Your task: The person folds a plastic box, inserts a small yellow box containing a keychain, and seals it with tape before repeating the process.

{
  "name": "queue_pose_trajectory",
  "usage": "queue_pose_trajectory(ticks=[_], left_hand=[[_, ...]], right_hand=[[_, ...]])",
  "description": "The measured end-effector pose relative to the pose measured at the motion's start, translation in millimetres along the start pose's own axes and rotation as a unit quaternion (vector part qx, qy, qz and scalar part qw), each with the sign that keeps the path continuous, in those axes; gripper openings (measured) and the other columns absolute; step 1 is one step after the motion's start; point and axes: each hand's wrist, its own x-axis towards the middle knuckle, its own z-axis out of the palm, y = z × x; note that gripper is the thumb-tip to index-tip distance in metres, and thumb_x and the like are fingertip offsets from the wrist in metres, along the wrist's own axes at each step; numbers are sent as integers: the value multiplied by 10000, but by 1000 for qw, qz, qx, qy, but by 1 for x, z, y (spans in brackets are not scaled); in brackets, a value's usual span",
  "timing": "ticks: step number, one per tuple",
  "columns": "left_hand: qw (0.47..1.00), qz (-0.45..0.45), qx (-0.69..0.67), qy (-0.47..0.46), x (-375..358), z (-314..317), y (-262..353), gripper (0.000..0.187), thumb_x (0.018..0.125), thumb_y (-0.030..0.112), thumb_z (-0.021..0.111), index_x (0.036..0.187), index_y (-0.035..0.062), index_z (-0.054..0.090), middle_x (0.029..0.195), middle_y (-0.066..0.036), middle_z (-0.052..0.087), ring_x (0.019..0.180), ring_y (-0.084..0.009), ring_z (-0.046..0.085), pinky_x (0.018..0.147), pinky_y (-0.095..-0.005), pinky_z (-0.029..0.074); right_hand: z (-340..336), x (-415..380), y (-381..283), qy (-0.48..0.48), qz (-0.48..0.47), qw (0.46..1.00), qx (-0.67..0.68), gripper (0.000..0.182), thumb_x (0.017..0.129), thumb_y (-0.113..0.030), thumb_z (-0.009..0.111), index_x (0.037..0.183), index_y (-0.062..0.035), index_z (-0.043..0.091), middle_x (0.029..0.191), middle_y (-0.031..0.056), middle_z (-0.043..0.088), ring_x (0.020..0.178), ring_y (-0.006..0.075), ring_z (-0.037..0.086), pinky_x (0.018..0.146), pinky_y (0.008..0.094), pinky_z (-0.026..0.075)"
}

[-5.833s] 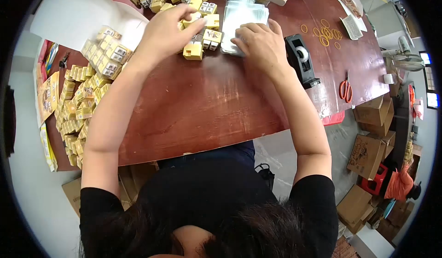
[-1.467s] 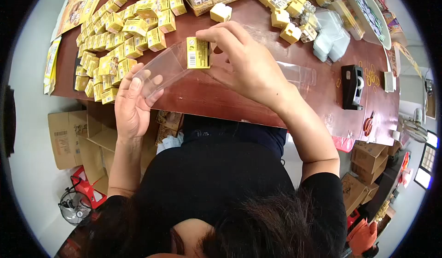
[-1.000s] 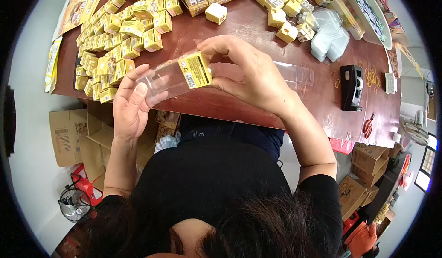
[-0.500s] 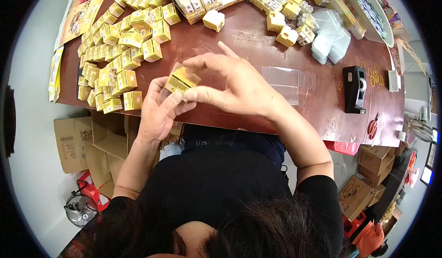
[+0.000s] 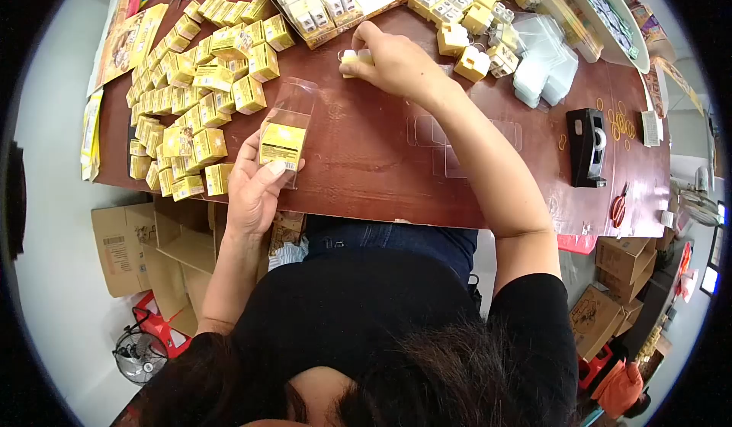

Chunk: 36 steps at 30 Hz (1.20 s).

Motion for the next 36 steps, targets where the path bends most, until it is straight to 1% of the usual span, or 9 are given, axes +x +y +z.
queue_pose_trajectory(ticks=[4,8,15,19,26,28,30,34,36], left_hand=[[999,9,53,-7,2,3,6,555,880,12,730,1353,-15,440,1303,-132,572,1212,-195,565,1080,-354,460],[986,2,163,-47,1,2,16,553,880,31,761,1335,-24,451,1248,-131,598,1120,-165,606,990,-311,514],[961,-104,214,-143,6,25,36,575,852,91,828,1323,-23,519,1188,-82,639,1046,-115,627,926,-284,534],[959,-136,162,-189,9,28,40,624,839,106,828,1363,-13,511,1216,-62,633,1112,-135,626,1016,-296,495],[942,-58,196,-265,-2,41,39,820,858,70,761,1565,114,347,1223,-68,550,1093,-154,586,973,-308,508],[915,-55,251,-312,3,45,48,912,841,62,716,1622,181,259,1181,-81,529,1061,-170,583,937,-314,508],[758,56,499,-416,11,49,56,912,825,83,724,1608,171,266,1151,-102,529,1033,-179,593,891,-333,513],[757,90,504,-406,14,49,49,841,798,117,762,1521,137,334,1089,-108,532,971,-186,611,848,-355,514],[835,91,409,-356,10,45,40,739,780,130,801,1382,111,372,1061,-99,544,933,-187,617,823,-349,522]], right_hand=[[-7,-26,0,7,-94,992,-85,433,846,-197,780,1185,-45,557,1090,223,677,1019,396,669,862,468,534],[-40,-54,-29,5,-182,980,-86,523,809,-77,753,1300,-93,573,1200,125,620,1052,350,666,866,423,567],[-67,-68,-66,-56,-344,914,-208,515,752,-40,766,1234,-112,600,1155,52,648,1121,284,596,886,426,538],[-81,-70,-57,-127,-290,948,32,479,790,-75,794,1226,-58,598,1108,111,701,1043,290,682,882,404,570],[-104,-76,-47,-127,-262,956,-31,438,794,-79,792,1203,-62,638,1061,118,712,963,276,707,839,391,572],[-105,-77,-49,-140,-272,951,-45,434,790,-78,792,1198,-69,643,1051,117,715,958,273,709,834,393,571],[-107,-78,-54,-189,-237,951,-55,512,768,-41,814,1249,-85,642,1087,76,707,937,240,686,840,387,568],[-102,-81,-44,-161,-261,952,-22,503,769,-21,807,1239,-83,638,1100,82,709,971,252,698,877,385,575],[-99,-83,-47,-132,-274,952,34,503,777,6,793,1245,-85,632,1109,84,711,1018,259,699,911,380,576]])
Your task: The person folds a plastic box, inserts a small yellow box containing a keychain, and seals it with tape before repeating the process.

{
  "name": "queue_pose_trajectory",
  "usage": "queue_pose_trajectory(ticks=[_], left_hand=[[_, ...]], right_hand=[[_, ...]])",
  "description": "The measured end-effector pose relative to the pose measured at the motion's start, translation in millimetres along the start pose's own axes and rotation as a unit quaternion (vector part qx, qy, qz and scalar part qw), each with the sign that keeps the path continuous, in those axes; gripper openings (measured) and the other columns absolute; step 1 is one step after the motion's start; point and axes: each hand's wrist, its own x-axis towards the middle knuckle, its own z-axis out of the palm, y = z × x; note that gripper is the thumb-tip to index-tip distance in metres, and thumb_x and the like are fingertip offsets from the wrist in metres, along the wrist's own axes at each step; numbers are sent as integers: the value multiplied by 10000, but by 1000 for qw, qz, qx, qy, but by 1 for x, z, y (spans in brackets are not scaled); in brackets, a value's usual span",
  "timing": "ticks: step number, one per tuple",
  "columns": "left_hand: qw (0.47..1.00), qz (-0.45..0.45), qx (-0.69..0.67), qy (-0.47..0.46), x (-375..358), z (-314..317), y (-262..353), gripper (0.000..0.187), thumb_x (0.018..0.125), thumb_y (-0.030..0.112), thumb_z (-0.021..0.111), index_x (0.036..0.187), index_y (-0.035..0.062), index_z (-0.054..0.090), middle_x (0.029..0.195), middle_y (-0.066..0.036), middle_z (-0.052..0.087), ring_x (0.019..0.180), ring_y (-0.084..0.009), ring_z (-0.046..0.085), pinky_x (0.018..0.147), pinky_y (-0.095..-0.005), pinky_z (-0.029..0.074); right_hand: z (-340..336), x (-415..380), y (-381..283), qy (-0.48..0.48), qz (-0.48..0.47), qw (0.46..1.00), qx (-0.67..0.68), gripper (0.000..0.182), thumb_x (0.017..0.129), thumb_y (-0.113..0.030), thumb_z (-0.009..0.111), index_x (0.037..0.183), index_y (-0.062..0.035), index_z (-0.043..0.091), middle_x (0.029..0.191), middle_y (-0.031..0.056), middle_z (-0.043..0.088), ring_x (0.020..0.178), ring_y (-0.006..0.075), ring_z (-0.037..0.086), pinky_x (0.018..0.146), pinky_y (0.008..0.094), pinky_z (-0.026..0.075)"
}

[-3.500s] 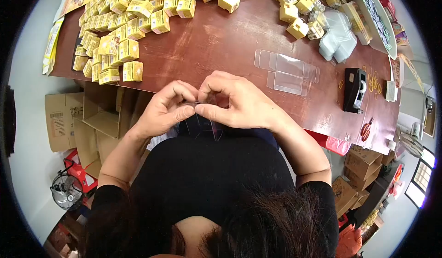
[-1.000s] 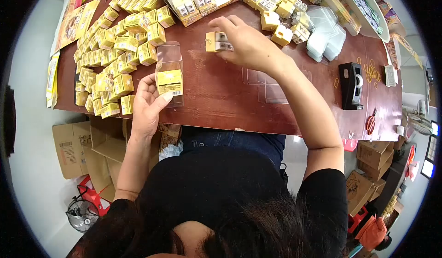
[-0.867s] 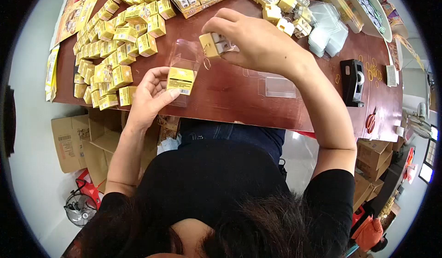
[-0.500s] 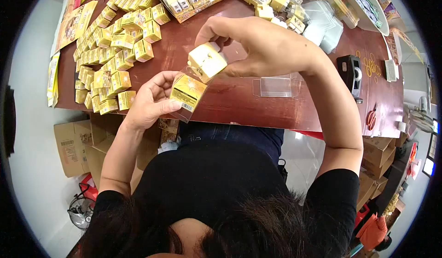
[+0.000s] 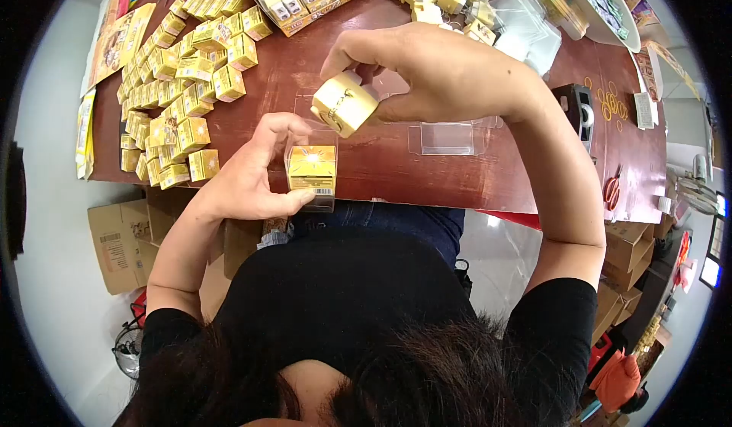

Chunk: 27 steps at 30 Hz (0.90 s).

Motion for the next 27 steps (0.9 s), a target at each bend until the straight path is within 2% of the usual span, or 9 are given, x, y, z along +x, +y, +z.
queue_pose_trajectory(ticks=[1,3,6,13,16,19,22,25,27], left_hand=[[1000,0,1,0,-1,1,2,739,780,130,801,1382,111,372,1061,-99,544,933,-187,617,823,-349,522],[999,-34,-36,-15,-2,2,7,780,766,40,837,1343,101,316,1243,-116,481,1162,-206,558,993,-387,495],[1000,7,-8,-15,-3,2,14,820,763,15,843,1357,96,283,1268,-111,468,1195,-219,566,1004,-392,505],[999,38,-33,-6,-1,-1,17,841,766,14,850,1386,99,289,1326,-116,451,1211,-240,584,1019,-420,509],[996,82,-24,26,2,4,21,811,782,75,847,1395,80,316,1266,-126,528,1100,-220,639,913,-365,567],[991,109,-31,77,4,3,18,890,774,79,857,1471,87,303,1328,-122,487,1188,-225,587,983,-393,536],[990,86,-25,108,4,4,27,927,770,90,863,1500,90,291,1328,-125,487,1208,-230,568,987,-393,532],[989,71,-57,118,7,12,34,980,748,81,873,1522,101,273,1320,-124,507,1188,-223,574,988,-388,526],[990,69,-55,106,9,16,39,1007,731,72,881,1527,102,264,1343,-121,501,1214,-216,555,992,-378,520]], right_hand=[[3,1,1,0,0,1000,0,503,777,6,793,1245,-85,632,1109,84,711,1018,259,699,911,380,576],[9,4,5,3,-18,999,34,516,772,32,783,1251,-87,632,1137,81,699,1047,264,696,936,374,575],[12,8,2,-6,-19,1000,11,512,772,42,774,1249,-88,643,1177,75,683,1088,268,687,941,369,576],[4,7,-8,-37,-16,999,36,558,764,41,770,1289,-101,650,1233,70,671,1132,277,664,956,394,568],[2,-1,-13,-94,-38,995,8,594,800,54,719,1361,-112,615,1304,79,658,1169,301,647,985,419,546],[3,-13,-20,-69,-30,997,-34,617,825,-45,731,1419,-70,563,1368,132,628,1217,328,620,1016,449,509],[2,-26,-38,101,-68,989,-90,728,765,-307,855,1337,35,563,1262,188,638,1169,336,616,987,444,486],[27,-25,-62,188,-38,965,-180,640,717,-348,916,1183,-15,630,1126,101,672,1038,287,631,914,392,480],[26,-30,-62,174,-13,973,-153,602,725,-345,913,1155,-20,646,1095,91,679,1022,285,631,910,391,479]])
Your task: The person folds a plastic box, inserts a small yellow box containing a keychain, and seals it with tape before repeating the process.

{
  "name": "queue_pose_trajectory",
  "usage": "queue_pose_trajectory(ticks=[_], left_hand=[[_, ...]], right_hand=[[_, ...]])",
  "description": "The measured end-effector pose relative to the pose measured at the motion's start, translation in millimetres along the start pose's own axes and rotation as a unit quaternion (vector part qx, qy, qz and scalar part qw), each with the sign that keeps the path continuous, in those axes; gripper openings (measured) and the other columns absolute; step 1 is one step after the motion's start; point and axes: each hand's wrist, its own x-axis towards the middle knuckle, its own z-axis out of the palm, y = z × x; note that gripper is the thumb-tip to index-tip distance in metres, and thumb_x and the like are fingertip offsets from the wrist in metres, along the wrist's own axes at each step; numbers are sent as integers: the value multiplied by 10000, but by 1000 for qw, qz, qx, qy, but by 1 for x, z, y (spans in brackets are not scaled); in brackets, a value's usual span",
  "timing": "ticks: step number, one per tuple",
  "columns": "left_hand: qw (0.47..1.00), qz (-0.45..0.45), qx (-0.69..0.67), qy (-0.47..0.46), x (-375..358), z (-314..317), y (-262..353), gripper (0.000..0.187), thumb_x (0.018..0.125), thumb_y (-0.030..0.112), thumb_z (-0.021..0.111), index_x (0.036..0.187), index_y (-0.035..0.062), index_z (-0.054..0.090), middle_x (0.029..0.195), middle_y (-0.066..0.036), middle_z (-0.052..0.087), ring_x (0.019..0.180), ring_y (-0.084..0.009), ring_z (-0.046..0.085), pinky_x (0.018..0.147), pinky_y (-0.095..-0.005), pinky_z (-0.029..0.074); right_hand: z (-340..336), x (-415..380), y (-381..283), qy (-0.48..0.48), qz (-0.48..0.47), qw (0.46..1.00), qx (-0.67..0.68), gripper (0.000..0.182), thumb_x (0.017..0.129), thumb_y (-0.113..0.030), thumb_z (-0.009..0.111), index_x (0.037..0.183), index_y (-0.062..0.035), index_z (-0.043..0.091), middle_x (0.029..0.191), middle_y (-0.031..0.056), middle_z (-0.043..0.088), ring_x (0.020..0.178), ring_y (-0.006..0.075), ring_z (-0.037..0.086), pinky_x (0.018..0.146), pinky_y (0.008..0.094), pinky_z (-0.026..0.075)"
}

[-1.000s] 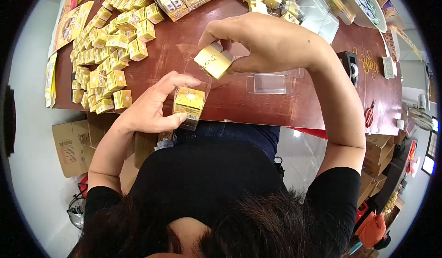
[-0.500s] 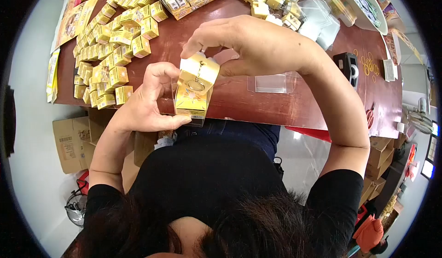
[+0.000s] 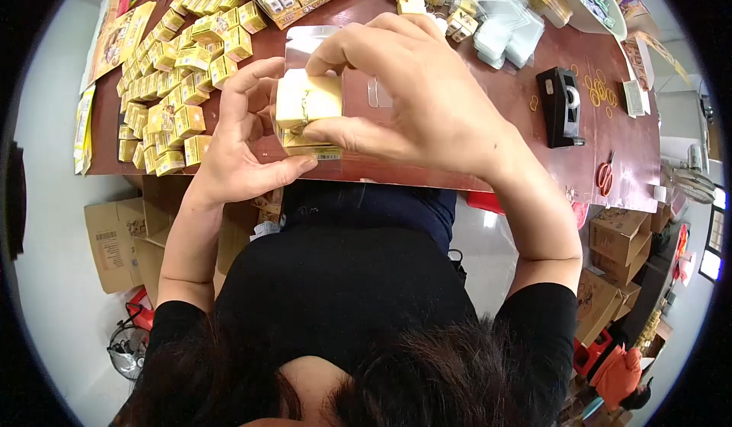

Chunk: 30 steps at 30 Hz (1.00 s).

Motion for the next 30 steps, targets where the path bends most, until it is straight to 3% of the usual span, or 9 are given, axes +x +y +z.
queue_pose_trajectory(ticks=[3,9,11,15,17,20,23,26,30], left_hand=[[1000,2,10,20,0,6,3,1012,724,82,889,1529,91,276,1340,-120,504,1206,-212,558,1004,-376,501],[999,25,14,44,0,13,4,991,738,63,881,1521,108,274,1263,-128,534,1109,-227,629,964,-384,547],[992,20,-87,86,0,18,4,987,730,58,882,1510,102,279,1264,-134,543,1109,-227,628,961,-378,547],[997,61,20,53,0,21,-7,965,729,54,885,1482,90,283,1251,-158,570,1123,-243,626,988,-395,527],[996,52,-27,67,-3,28,-9,930,737,54,885,1460,87,300,1249,-166,568,1148,-256,624,985,-393,528],[992,90,-38,76,-13,41,-23,829,772,40,864,1417,88,346,1262,-131,555,1153,-234,629,969,-377,551],[994,90,-52,21,-25,49,-34,643,824,28,826,1342,85,449,1262,-92,539,1144,-203,631,978,-371,555],[995,-4,-86,-48,-41,58,-39,479,854,50,804,1250,87,538,1242,-84,539,1120,-199,639,969,-360,555],[982,-97,-116,-114,-55,68,-46,433,875,70,784,1237,81,546,1287,-99,529,1188,-233,608,1007,-396,525]], right_hand=[[-3,-4,2,-12,33,999,37,553,719,-363,912,1108,-46,682,997,65,693,1026,271,616,914,390,478],[-2,-12,-11,92,33,995,-23,663,693,-503,890,1200,-113,716,1435,157,513,1309,331,509,1108,462,393],[1,-18,-21,64,21,994,-88,655,699,-543,870,1191,-135,725,1500,171,474,1376,362,441,1141,489,349],[15,-30,-21,76,31,994,-72,663,707,-581,850,1200,-156,725,1566,178,394,1438,376,365,1157,507,336],[27,-43,-18,127,35,990,-59,737,719,-467,894,1310,-120,624,1548,195,402,1438,367,394,1160,508,368],[68,-72,-15,173,126,932,291,756,797,-142,878,1383,-33,412,1521,232,413,1306,305,563,1097,441,489],[88,-96,-24,131,228,895,360,515,883,-47,787,1308,-20,499,1506,189,416,1241,214,590,997,353,547],[101,-116,-38,148,286,863,390,487,863,-127,820,1288,-68,589,1429,138,421,1071,147,617,906,300,563],[108,-143,-42,91,309,867,380,450,846,-151,838,1237,-74,630,1446,149,407,1139,170,589,924,309,522]])
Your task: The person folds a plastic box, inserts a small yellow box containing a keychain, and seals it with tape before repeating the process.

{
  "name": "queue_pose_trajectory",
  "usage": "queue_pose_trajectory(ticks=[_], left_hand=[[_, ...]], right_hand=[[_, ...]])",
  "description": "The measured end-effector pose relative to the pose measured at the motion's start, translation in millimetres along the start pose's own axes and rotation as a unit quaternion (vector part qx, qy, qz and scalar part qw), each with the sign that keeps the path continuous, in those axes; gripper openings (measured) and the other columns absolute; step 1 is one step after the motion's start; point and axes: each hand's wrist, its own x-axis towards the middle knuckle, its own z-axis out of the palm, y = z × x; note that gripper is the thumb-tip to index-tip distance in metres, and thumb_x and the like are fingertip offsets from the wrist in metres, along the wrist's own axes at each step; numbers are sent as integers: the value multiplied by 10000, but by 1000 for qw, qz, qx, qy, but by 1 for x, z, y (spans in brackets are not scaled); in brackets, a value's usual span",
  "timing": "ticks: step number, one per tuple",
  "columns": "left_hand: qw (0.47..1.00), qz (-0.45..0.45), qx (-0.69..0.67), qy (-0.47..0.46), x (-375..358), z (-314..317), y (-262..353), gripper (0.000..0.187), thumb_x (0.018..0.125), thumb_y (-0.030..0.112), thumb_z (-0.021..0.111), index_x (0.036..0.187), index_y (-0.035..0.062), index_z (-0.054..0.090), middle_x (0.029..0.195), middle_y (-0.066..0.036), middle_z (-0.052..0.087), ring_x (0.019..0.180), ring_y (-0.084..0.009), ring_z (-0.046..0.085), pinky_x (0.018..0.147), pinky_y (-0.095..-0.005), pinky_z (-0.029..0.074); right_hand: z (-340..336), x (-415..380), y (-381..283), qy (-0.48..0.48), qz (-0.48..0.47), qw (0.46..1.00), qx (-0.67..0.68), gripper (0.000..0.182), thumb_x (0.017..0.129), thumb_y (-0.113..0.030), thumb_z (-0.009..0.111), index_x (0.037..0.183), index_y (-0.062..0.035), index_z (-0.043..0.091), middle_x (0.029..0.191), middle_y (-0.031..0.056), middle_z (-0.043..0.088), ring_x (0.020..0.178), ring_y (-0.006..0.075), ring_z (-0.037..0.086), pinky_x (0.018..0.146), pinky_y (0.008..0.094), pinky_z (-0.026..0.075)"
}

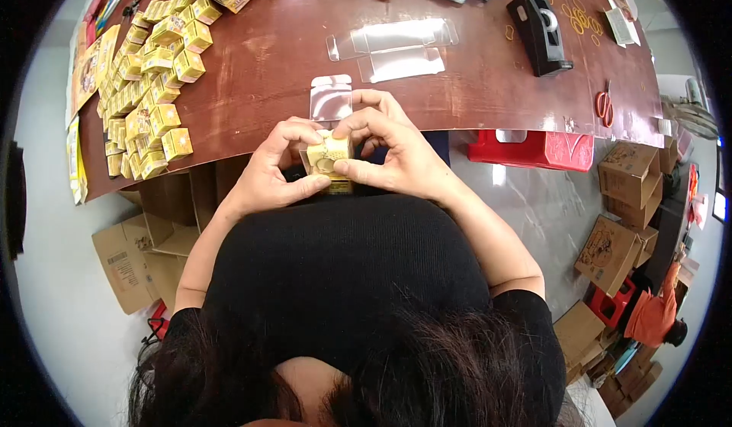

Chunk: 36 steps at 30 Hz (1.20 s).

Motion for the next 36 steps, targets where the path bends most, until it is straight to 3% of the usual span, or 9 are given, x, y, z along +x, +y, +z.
queue_pose_trajectory(ticks=[5,7,11,13,20,22,26,33,36], left_hand=[[996,56,49,52,7,4,2,371,927,31,705,1249,71,525,1410,-139,478,1309,-250,513,1092,-416,461],[983,30,-161,81,8,12,-2,358,956,36,665,1277,62,507,1420,-122,474,1349,-252,473,1093,-416,442],[993,10,-86,77,10,11,9,312,953,44,684,1228,35,538,1371,-115,494,1253,-194,517,1049,-365,458],[994,3,-87,68,10,7,9,277,950,41,691,1194,27,561,1346,-104,504,1236,-183,533,1061,-366,463],[991,-55,-13,123,18,16,18,164,940,68,710,1064,-5,630,1242,-94,575,1091,-157,620,970,-335,532],[991,-56,-3,120,22,12,17,167,938,73,717,1059,-5,633,1234,-94,584,1088,-161,627,963,-337,537],[993,-45,-33,104,21,13,15,205,930,84,742,1083,1,635,1245,-93,587,1108,-170,630,960,-341,541],[997,-14,-2,70,33,18,5,179,940,71,731,1077,21,627,1271,-102,553,1146,-180,629,986,-341,548],[999,4,9,41,62,26,9,172,929,36,731,1062,21,623,1283,-105,532,1141,-184,635,982,-341,562]], right_hand=[[2,-4,2,12,-63,998,-12,373,866,-99,799,1199,-83,631,1429,175,486,1294,239,537,1023,372,492],[12,-5,4,51,-86,995,29,342,883,-43,758,1189,-75,608,1328,154,606,1285,271,565,1081,419,454],[10,-2,1,73,-82,989,100,317,872,-65,777,1148,-63,622,1317,134,624,1249,288,595,1080,423,448],[-3,3,-5,3,-142,987,-79,264,876,-102,787,1086,-55,634,1224,119,667,1216,267,614,1031,403,478],[5,12,-8,28,-69,995,-58,203,937,-105,734,1093,-37,623,1143,114,671,1113,205,634,975,363,497],[6,16,-16,37,80,995,45,144,971,-98,681,1082,-27,623,1086,92,664,1072,167,631,956,338,504],[-5,15,-3,9,-31,999,-33,233,907,-178,763,1050,-35,649,1021,86,661,980,206,652,862,329,531],[-14,-2,2,61,-33,997,14,206,886,-126,782,1057,-58,689,1153,110,676,1086,254,650,933,375,520],[-37,-9,0,63,-70,993,-72,190,876,-59,781,1051,-36,709,1325,160,607,1184,260,624,968,372,530]])
